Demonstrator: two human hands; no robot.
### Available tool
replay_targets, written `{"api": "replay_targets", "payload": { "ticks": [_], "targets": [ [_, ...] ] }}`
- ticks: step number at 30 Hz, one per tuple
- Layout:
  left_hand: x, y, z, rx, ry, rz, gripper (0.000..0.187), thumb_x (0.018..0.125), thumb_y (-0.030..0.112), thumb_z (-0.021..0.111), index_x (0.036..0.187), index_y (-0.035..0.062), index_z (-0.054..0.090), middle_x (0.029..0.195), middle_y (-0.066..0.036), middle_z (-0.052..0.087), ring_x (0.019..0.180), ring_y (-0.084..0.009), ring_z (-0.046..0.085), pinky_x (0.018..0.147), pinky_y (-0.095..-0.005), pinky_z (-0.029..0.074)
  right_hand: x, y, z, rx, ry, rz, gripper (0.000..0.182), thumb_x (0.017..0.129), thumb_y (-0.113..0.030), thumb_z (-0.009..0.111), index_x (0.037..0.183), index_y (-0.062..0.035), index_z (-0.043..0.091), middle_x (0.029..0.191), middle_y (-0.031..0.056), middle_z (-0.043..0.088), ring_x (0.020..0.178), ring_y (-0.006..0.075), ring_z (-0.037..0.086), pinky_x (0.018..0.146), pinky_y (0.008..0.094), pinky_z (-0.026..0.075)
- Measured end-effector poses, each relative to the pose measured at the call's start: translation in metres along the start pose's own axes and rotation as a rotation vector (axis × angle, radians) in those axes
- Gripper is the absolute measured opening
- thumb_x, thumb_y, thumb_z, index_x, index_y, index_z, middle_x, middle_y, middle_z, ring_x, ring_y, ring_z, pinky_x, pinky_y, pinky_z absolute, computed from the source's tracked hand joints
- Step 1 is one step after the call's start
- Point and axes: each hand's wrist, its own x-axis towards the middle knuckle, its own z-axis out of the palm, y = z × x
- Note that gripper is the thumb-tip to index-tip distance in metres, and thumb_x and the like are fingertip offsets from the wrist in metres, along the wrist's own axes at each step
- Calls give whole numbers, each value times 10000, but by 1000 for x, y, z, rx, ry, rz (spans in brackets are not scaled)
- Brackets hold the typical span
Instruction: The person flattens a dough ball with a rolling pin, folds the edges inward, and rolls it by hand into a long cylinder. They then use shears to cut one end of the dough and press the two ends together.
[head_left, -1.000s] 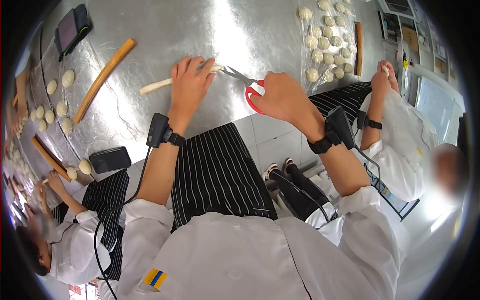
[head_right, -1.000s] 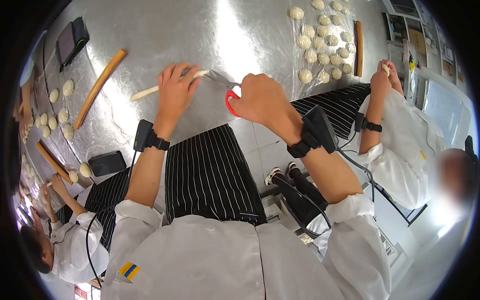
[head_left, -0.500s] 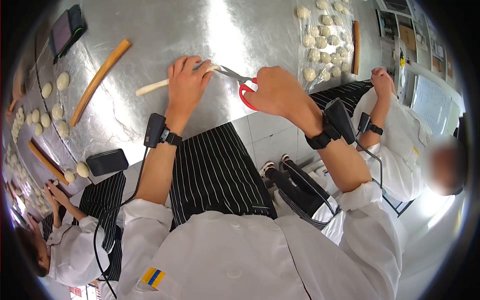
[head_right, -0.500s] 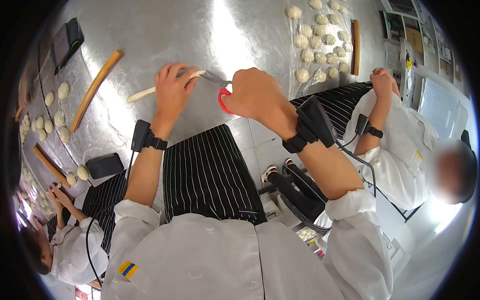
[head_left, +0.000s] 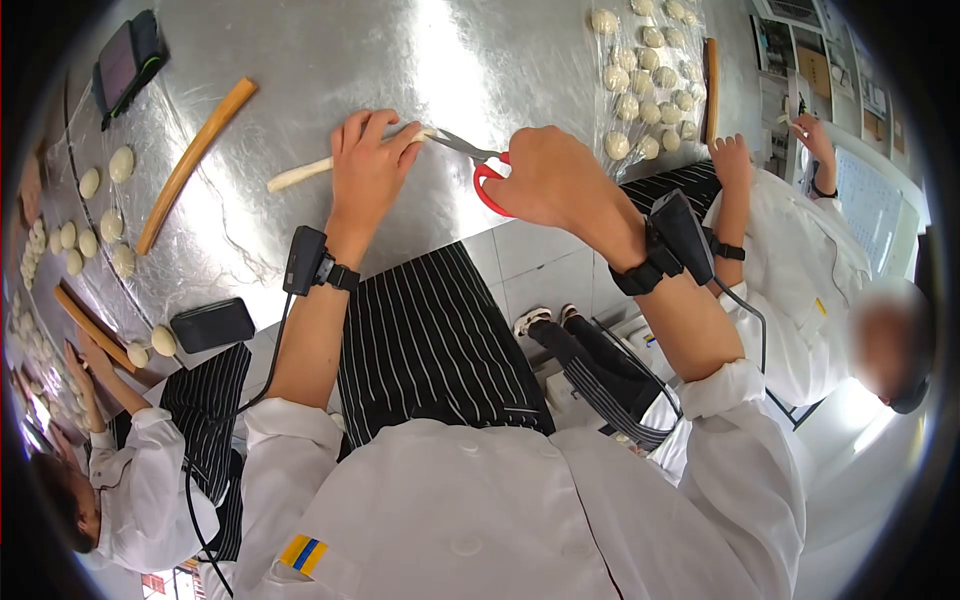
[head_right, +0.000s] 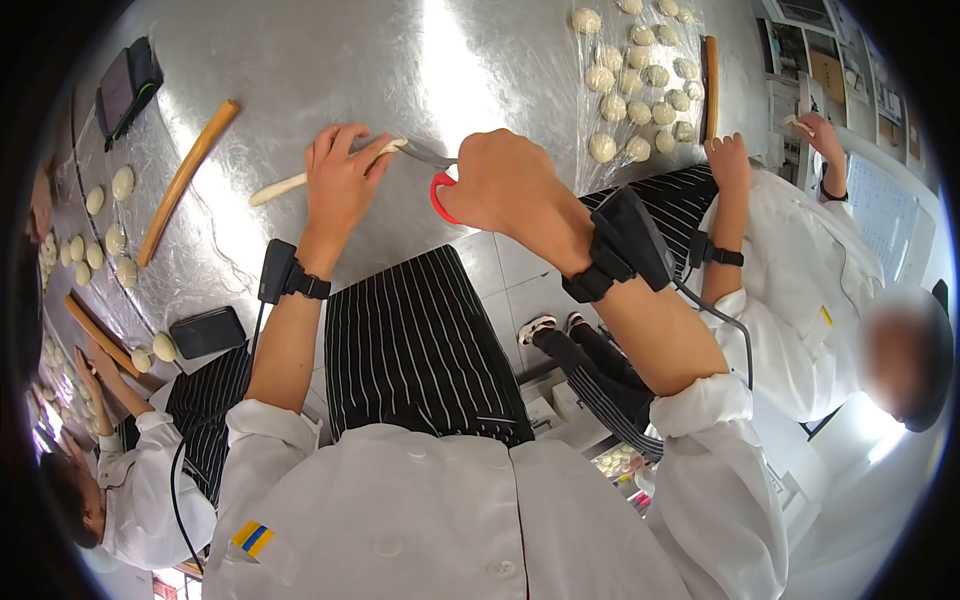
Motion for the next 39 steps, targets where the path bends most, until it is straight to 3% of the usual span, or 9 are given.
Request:
{"api": "replay_targets", "payload": {
  "ticks": [39],
  "targets": [
    [0,1,-1,-13,-10,-8,290,861,211,872,1151,226,856,1199,31,667,1200,-247,571,1026,-425,439,7,-4,-2,-18,22,-27,366,808,-275,712,847,87,745,754,269,730,701,434,736,701,482,598]
  ]
}}
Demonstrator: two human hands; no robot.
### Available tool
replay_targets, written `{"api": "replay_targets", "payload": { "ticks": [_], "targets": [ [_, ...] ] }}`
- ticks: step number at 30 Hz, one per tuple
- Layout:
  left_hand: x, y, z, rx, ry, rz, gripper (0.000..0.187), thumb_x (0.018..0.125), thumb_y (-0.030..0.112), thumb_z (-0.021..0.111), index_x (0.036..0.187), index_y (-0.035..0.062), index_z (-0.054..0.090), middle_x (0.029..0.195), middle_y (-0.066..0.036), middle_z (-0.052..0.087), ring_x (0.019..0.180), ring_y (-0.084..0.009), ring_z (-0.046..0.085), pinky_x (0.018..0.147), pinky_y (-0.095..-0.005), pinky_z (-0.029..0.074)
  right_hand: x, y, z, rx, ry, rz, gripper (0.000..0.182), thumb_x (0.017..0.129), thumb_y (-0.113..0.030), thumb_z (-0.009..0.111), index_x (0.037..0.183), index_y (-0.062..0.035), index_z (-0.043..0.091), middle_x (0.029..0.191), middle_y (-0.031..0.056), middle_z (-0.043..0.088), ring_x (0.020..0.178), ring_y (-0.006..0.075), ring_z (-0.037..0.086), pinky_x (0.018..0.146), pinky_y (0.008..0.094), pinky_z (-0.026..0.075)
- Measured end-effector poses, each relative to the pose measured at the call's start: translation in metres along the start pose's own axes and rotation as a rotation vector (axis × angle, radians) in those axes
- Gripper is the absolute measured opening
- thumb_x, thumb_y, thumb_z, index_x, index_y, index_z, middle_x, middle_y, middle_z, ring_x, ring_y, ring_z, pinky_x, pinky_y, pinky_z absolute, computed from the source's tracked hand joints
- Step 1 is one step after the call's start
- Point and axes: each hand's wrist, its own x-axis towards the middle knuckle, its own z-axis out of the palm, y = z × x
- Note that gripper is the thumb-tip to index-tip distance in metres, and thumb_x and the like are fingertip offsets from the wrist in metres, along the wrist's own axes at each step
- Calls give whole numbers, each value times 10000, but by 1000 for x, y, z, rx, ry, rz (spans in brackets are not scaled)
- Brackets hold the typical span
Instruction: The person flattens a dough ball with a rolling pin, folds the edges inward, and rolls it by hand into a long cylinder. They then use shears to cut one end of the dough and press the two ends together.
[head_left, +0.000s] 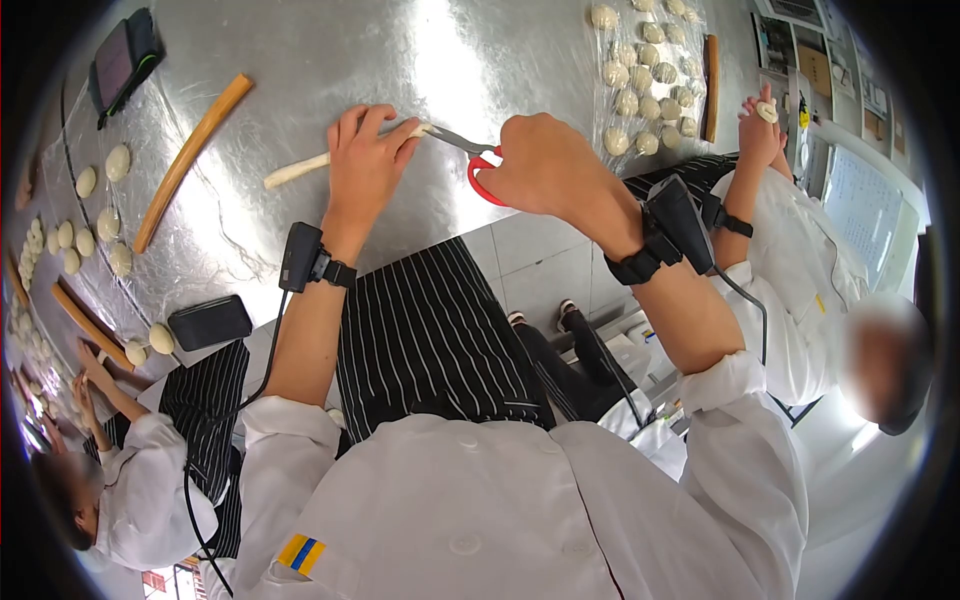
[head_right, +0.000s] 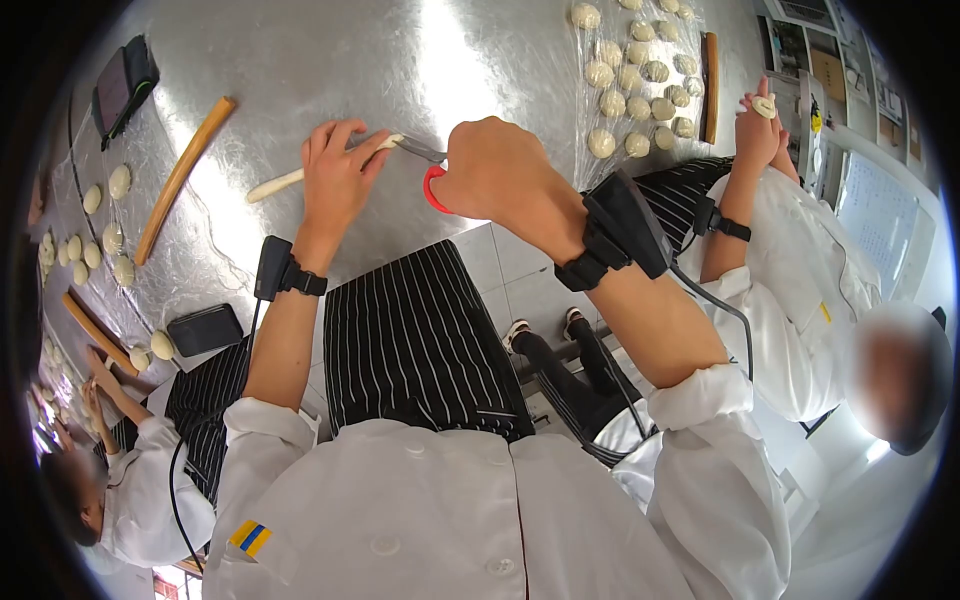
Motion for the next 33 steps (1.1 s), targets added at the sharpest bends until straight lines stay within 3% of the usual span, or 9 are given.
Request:
{"api": "replay_targets", "payload": {
  "ticks": [23,33],
  "targets": [
    [1,-2,0,-8,0,11,297,854,210,875,1150,229,861,1191,31,667,1198,-243,571,1018,-420,437,3,-3,-2,-6,-3,-13,368,817,-273,709,840,93,738,726,268,720,671,432,729,675,481,597],
    [1,-2,0,-8,-1,9,283,860,210,873,1142,235,866,1191,36,675,1194,-244,569,1015,-420,438,6,2,2,-20,37,-50,366,810,-247,720,841,118,726,736,310,708,693,461,730,673,493,595]
  ]
}}
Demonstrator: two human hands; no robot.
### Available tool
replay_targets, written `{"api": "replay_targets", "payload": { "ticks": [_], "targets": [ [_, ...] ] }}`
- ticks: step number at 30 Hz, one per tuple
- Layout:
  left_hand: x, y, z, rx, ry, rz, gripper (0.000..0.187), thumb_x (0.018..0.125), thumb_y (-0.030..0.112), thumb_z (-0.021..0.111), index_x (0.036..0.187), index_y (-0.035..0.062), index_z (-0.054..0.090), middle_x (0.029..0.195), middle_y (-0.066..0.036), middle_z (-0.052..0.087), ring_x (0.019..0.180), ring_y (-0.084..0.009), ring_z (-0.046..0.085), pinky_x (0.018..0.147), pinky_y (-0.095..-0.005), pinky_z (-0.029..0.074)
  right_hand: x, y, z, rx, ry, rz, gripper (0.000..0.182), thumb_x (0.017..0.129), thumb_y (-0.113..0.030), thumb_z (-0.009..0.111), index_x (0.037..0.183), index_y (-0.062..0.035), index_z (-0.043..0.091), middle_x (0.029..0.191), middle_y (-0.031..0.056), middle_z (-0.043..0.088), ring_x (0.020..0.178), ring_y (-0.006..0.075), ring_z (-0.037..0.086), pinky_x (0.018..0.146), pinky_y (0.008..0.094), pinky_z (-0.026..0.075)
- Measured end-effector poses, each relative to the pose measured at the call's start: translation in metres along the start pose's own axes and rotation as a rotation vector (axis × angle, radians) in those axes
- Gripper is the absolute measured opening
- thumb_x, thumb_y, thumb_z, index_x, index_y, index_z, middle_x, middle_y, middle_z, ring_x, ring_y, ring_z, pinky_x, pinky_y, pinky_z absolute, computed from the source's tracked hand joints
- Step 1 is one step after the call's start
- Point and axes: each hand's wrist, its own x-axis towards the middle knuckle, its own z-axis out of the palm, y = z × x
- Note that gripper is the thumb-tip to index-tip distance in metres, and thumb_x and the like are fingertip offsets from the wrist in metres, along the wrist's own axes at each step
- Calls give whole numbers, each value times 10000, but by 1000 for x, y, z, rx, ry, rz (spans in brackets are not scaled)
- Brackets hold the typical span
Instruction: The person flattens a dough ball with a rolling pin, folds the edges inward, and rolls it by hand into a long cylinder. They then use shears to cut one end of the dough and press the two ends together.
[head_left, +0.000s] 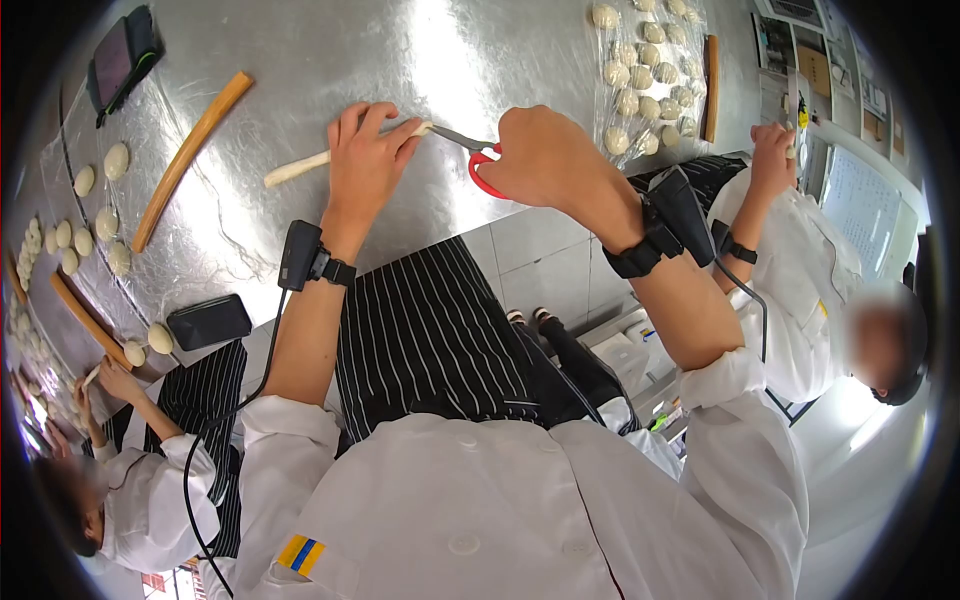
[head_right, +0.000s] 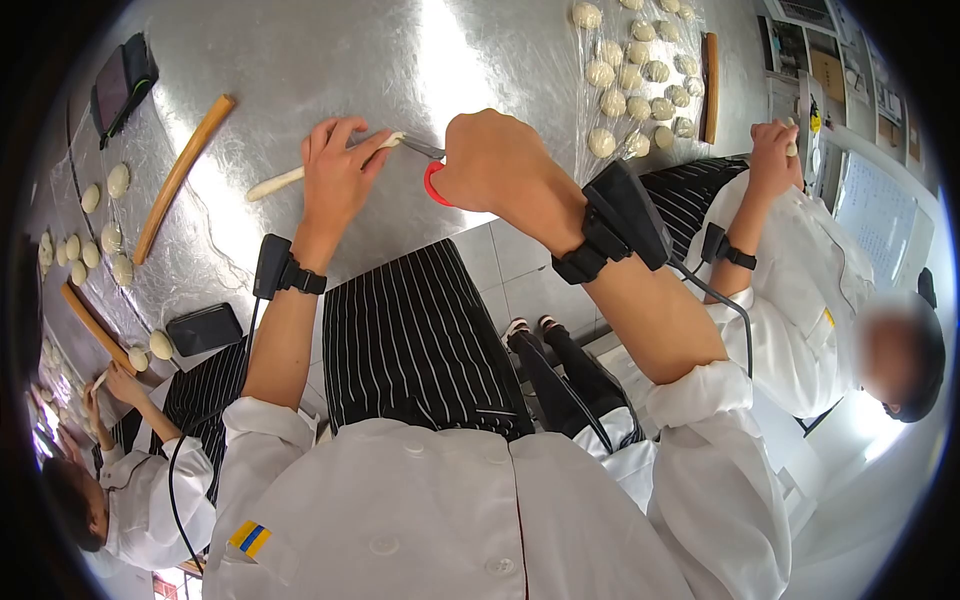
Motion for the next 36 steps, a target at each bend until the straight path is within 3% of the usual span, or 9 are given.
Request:
{"api": "replay_targets", "payload": {
  "ticks": [17,25,28,31,36],
  "targets": [
    [-1,-1,1,-6,13,5,265,865,210,869,1128,240,866,1172,41,672,1188,-244,565,1019,-422,433,-1,5,0,-42,30,-56,344,824,-235,732,809,108,701,751,317,699,689,481,710,656,511,579],
    [9,4,-2,-78,-7,-30,243,875,271,877,1105,196,863,1141,30,684,1199,-244,569,1041,-437,413,-27,31,-18,-68,70,55,494,920,-378,761,814,102,712,735,316,690,692,475,714,654,484,582],
    [20,5,0,-73,-33,-60,242,883,297,875,1081,160,858,1128,20,699,1207,-245,570,1055,-440,397,-34,49,-6,-71,158,74,386,880,-316,765,841,68,742,770,287,730,732,441,746,674,479,605],
    [31,4,3,-63,-60,-52,253,880,281,875,1091,145,848,1132,11,711,1212,-250,570,1062,-434,391,-33,75,23,-31,237,102,481,905,-387,775,896,92,738,810,303,737,767,455,748,710,509,603],
    [41,-1,7,-97,-96,-92,316,864,247,884,1159,150,824,1150,12,717,1231,-259,557,1083,-442,386,-41,88,53,156,280,196,468,900,-364,788,908,100,735,801,302,735,779,470,747,735,513,602]
  ]
}}
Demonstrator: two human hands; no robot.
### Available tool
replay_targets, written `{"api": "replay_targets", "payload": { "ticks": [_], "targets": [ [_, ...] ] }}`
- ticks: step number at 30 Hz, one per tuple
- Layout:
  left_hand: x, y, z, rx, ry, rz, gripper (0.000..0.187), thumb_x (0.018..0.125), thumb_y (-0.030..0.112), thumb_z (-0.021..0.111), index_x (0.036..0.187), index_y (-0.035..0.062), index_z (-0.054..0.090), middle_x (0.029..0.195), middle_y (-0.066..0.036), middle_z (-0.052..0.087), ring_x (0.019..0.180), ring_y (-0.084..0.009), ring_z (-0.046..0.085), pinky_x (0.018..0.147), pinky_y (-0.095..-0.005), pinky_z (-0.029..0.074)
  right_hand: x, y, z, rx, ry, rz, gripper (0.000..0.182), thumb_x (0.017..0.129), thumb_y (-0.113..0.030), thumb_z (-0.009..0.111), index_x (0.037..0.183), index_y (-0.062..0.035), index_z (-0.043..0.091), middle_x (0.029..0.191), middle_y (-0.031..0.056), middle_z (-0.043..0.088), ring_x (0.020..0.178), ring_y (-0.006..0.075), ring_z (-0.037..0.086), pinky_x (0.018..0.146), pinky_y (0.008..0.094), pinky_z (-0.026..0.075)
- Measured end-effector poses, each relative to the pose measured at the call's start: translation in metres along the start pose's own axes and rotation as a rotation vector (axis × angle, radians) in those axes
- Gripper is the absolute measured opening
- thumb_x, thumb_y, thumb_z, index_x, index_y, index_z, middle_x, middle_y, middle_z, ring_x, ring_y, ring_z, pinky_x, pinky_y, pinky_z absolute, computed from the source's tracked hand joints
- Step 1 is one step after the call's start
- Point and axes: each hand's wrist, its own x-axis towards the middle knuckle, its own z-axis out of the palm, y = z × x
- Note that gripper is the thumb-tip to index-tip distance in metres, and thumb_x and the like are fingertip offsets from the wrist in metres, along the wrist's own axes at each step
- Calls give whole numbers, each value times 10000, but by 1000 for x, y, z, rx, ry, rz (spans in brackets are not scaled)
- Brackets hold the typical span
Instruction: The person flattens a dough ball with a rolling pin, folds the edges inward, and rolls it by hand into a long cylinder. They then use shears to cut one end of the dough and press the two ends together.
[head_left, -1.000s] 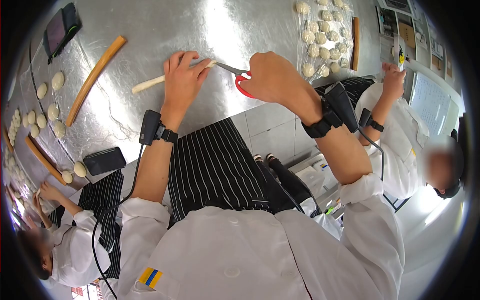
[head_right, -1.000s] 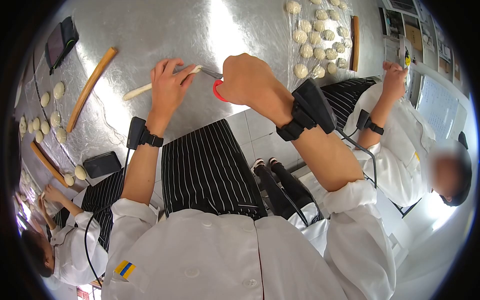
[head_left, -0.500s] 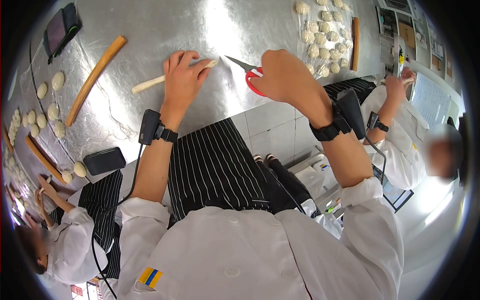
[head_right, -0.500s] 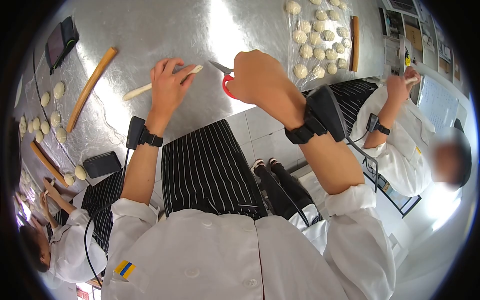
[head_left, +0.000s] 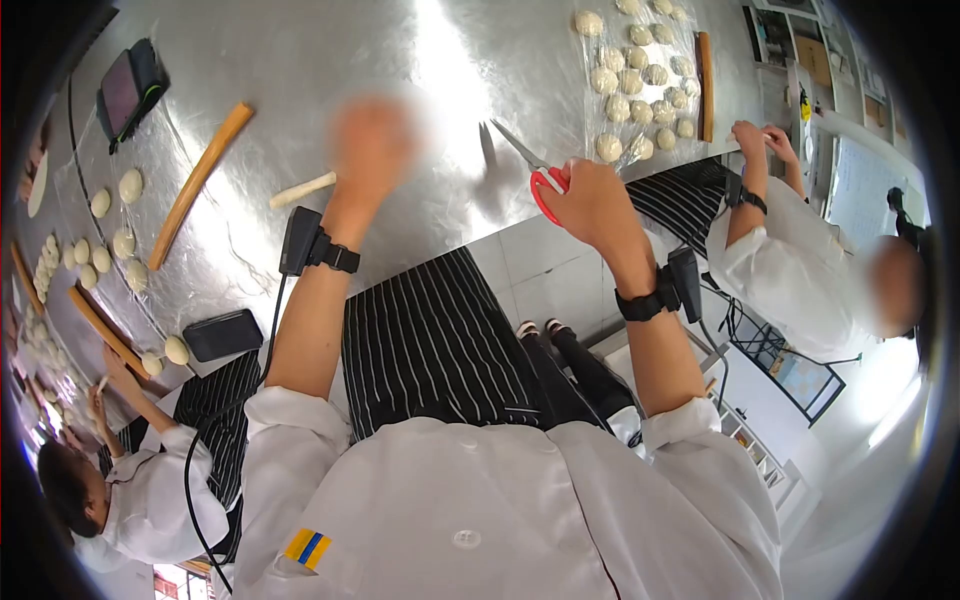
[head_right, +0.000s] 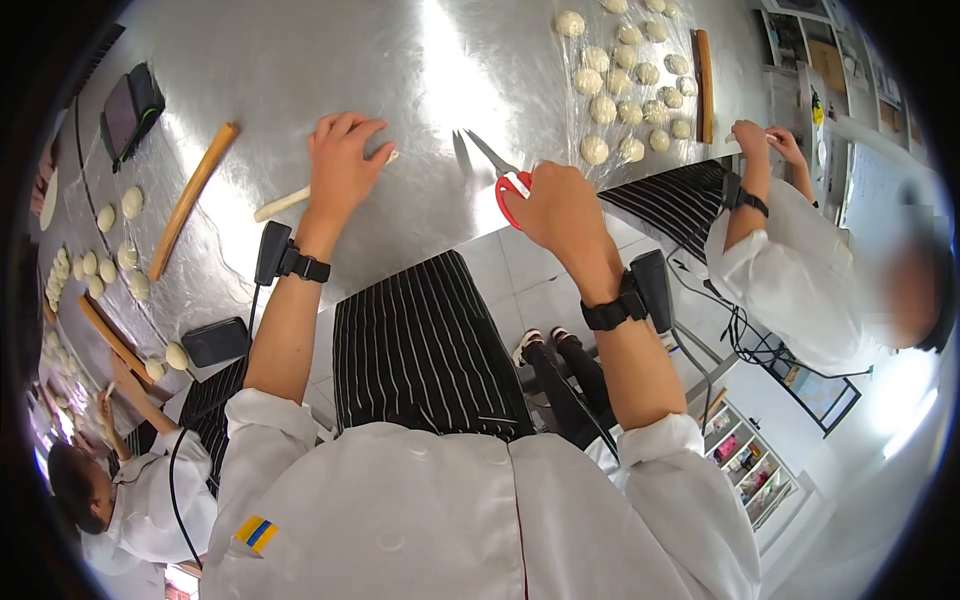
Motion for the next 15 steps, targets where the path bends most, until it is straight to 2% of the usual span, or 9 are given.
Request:
{"api": "replay_targets", "payload": {
  "ticks": [5,7,8,10,11,13,15],
  "targets": [
    [7,0,-3,6,-35,-43,300,862,236,883,1147,161,823,1182,15,704,1269,-273,526,1107,-454,373,3,0,25,177,10,89,449,897,-360,804,936,83,741,841,290,754,815,461,757,755,502,606],
    [7,1,-5,6,-46,-57,302,859,241,884,1145,166,823,1192,12,699,1281,-279,515,1116,-461,367,17,1,49,201,180,51,412,921,-315,788,1030,79,736,930,260,769,849,452,759,784,502,612],
    [7,1,-6,4,-54,-63,305,861,260,885,1145,167,823,1205,8,691,1284,-284,511,1123,-470,361,22,0,58,206,180,54,412,921,-315,788,1030,79,736,930,260,769,849,452,759,784,502,612],
    [7,0,-7,8,-59,-66,309,863,279,885,1145,169,823,1218,4,684,1287,-289,508,1130,-479,355,36,-5,71,222,302,76,360,930,-200,774,1165,65,705,1086,231,751,998,421,743,854,483,613],
    [5,-1,-7,8,-47,-75,308,866,291,884,1138,162,824,1219,0,673,1292,-290,490,1130,-479,337,42,-4,79,228,302,74,360,930,-200,774,1165,65,705,1086,231,751,998,421,743,854,483,613],
    [2,0,-8,17,-36,-82,308,868,303,882,1132,155,824,1220,-5,662,1298,-290,473,1129,-480,318,53,-4,94,206,420,-38,379,922,-102,758,1264,36,669,1232,231,690,1156,393,688,933,451,595],
    [-7,3,-10,54,-27,-70,334,874,331,873,1154,160,812,1247,-12,643,1316,-307,455,1134,-503,308,59,-7,105,223,441,-36,410,905,-77,757,1287,32,659,1291,243,655,1212,396,651,972,461,576]
  ]
}}
